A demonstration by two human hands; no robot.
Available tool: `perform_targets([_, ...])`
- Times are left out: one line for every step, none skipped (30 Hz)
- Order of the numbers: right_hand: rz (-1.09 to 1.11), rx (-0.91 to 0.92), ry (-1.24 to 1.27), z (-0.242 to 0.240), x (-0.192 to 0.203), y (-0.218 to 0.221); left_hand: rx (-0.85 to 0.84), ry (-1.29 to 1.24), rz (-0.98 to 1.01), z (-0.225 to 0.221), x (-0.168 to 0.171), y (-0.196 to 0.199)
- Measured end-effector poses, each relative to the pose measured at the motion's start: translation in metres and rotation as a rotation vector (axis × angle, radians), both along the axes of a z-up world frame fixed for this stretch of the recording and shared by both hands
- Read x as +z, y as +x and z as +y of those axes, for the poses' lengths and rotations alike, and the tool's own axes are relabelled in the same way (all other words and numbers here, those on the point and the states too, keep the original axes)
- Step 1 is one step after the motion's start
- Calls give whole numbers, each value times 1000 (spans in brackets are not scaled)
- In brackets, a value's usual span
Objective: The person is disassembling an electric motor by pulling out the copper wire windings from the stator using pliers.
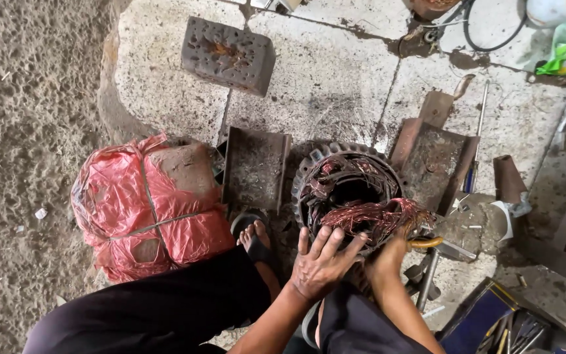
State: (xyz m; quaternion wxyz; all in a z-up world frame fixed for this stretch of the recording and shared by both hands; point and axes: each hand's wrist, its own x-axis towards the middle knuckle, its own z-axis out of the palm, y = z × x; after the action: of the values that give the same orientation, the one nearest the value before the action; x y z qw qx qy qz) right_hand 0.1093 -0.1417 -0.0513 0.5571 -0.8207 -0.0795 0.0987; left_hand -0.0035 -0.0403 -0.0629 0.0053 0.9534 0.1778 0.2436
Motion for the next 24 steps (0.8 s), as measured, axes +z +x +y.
perform_targets([-32, 10, -15, 1, 0, 3, 3, -3, 3, 2, -5, -3])
perform_targets([-71, 16, -29, 2, -1, 5, -55, -100, 5, 4, -12, -4])
perform_targets([-109, 22, -44, 4, 0, 3, -113, -197, 6, 6, -18, -5])
perform_targets([-102, 29, -54, 4, -7, 12, -107, -208, 12, 11, -15, 4])
perform_targets([-221, 93, -38, 5, -15, 19, -94, -188, -112, 16, -12, 12])
perform_targets([-341, 153, -17, 8, -23, 26, -86, -161, -235, 24, -9, 21])
perform_targets([-335, 154, -21, 18, -15, 36, -85, -165, -231, 27, -6, 20])
perform_targets([-280, 149, 107, 30, -7, 46, -116, -166, -234, 32, -2, 21])
perform_targets([-223, 143, 233, 42, 2, 57, -146, -166, -238, 37, 1, 21])
perform_targets([-216, 148, 234, 22, -35, 62, -140, -166, -232, 36, 2, 22])
perform_targets([-399, 214, 101, 3, -73, 66, -138, -183, -245, 35, 2, 23])
perform_targets([-582, 277, -34, -16, -109, 70, -139, -199, -259, 35, 2, 24])
perform_targets([-577, 278, -32, 2, -86, 62, -137, -198, -255, 38, 5, 23])
perform_targets([-416, 188, 42, 19, -63, 57, -146, -209, -259, 40, 8, 25])
perform_targets([-254, 98, 114, 37, -40, 52, -155, -220, -263, 42, 10, 26])
perform_targets([-249, 108, 111, 54, -15, 48, -144, -223, -261, 42, 12, 26])
perform_targets([-2, -22, 211, 71, 11, 44, -163, -245, -245, 42, 15, 26])
perform_targets([245, -156, 310, 89, 35, 40, -186, -262, -231, 44, 17, 26])
perform_targets([248, -151, 311, 91, 33, 42, -180, -260, -231, 45, 19, 27])
perform_targets([247, -141, 289, 92, 31, 43, -187, -265, -221, 46, 21, 28])
perform_targets([246, -131, 267, 93, 30, 46, -194, -270, -212, 47, 25, 30])
perform_targets([239, -133, 270, 95, 27, 53, -199, -268, -218, 51, 31, 34])
perform_targets([227, -122, 240, 97, 25, 60, -204, -295, -199, 55, 38, 37])
perform_targets([218, -110, 214, 100, 22, 66, -207, -319, -177, 61, 46, 40])
